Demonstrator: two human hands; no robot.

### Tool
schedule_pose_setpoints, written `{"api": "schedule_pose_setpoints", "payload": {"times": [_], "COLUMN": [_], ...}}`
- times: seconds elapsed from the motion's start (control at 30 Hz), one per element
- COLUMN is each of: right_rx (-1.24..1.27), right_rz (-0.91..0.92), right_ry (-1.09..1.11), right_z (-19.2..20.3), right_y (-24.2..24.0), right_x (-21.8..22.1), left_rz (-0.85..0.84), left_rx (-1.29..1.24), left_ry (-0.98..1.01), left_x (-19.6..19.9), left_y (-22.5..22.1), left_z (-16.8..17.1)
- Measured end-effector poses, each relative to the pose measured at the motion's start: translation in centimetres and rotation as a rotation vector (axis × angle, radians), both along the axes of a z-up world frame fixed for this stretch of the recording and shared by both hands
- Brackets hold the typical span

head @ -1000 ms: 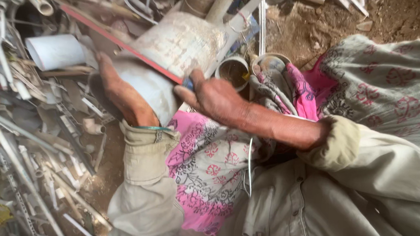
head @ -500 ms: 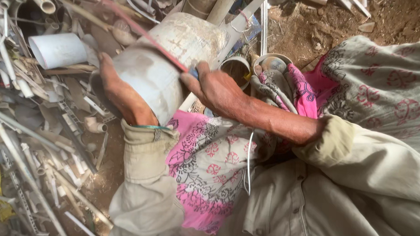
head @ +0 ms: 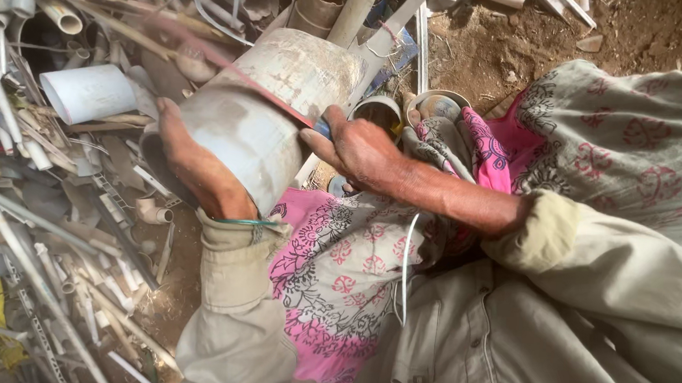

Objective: The person uses a hacksaw blade to scrape the outer surface of a large PVC pipe section while sitting among a pile of scrap materials.

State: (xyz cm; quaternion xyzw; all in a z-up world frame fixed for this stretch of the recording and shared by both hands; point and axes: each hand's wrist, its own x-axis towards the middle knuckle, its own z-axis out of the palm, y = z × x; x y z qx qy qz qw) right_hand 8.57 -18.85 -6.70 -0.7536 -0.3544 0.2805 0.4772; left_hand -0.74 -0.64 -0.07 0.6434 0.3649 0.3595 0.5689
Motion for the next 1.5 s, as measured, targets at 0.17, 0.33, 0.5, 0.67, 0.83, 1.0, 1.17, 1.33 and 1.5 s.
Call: {"api": "schedule_pose_setpoints", "payload": {"times": [0.17, 0.33, 0.5, 0.67, 0.83, 1.0, 1.17, 1.33, 1.5], "right_rx": [0.009, -0.022, -0.026, -0.132, -0.217, -0.033, -0.095, -0.012, 0.062], "right_rz": [0.037, -0.141, -0.049, 0.019, 0.048, -0.006, 0.064, -0.036, -0.053], "right_ry": [-0.069, -0.063, -0.166, -0.099, -0.935, -0.319, -0.189, -0.428, -0.066], "right_z": [0.3, -4.7, -3.0, -2.2, -5.6, -9.3, -6.1, -5.5, -4.1], "right_y": [0.3, -0.2, 0.2, 0.4, -0.1, 0.3, 1.4, 1.1, 0.6], "right_x": [-2.4, 1.7, -2.7, -2.8, -3.0, 2.8, -5.2, -0.6, -4.9], "left_rz": [0.041, -0.074, -0.057, 0.073, 0.172, 0.059, 0.109, 0.084, 0.039], "left_rx": [-0.308, 0.131, -0.273, -0.309, -0.167, 0.037, -0.188, -0.261, -0.287], "left_ry": [-0.147, 0.111, -0.092, -0.048, 0.018, 0.014, -0.025, -0.162, -0.150], "left_x": [0.9, -0.4, 1.4, 1.2, 1.2, 0.9, 1.6, 1.9, 2.1], "left_y": [1.1, 0.7, -0.4, -1.4, -0.5, 0.4, -0.3, -0.6, -0.3], "left_z": [0.5, -2.1, 0.8, 2.8, 1.8, 1.0, 3.0, 3.9, 3.7]}}
